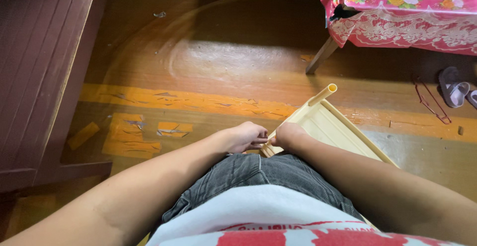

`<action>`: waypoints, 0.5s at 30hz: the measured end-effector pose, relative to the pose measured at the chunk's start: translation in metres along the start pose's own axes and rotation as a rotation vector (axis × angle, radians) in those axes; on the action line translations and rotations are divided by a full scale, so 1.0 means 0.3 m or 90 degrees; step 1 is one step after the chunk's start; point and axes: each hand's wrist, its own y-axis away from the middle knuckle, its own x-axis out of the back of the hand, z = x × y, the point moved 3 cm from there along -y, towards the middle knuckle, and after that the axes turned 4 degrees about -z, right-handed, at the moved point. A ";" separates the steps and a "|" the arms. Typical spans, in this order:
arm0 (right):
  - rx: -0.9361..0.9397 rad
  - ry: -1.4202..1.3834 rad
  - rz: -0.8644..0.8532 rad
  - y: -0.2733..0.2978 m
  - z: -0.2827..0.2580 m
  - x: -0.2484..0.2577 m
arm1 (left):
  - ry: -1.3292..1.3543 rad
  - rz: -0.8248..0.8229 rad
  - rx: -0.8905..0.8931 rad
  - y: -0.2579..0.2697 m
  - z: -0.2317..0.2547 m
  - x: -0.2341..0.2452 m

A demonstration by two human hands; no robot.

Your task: The person assembles a small plastic stool by inserting cylindrical legs into the seat base. They repeatedly insert and remove the legs, then place the assembled stool on the floor and later on a table.

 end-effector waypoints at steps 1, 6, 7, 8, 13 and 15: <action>0.022 0.028 -0.010 -0.017 0.001 -0.012 | -0.004 -0.002 -0.005 0.001 0.004 -0.002; 0.018 -0.017 0.129 -0.033 0.063 -0.036 | 0.000 -0.013 0.010 -0.010 0.017 -0.024; 0.000 -0.013 0.107 -0.013 0.071 -0.042 | 0.008 -0.016 0.016 -0.008 0.012 -0.025; -0.018 -0.010 0.085 0.012 0.077 -0.040 | 0.007 -0.018 0.006 -0.005 0.011 -0.025; -0.017 -0.011 0.030 0.118 0.004 0.046 | -0.031 -0.026 0.003 0.001 0.013 -0.035; -0.026 -0.021 0.017 0.138 -0.031 0.072 | -0.037 -0.041 0.006 0.010 0.015 -0.037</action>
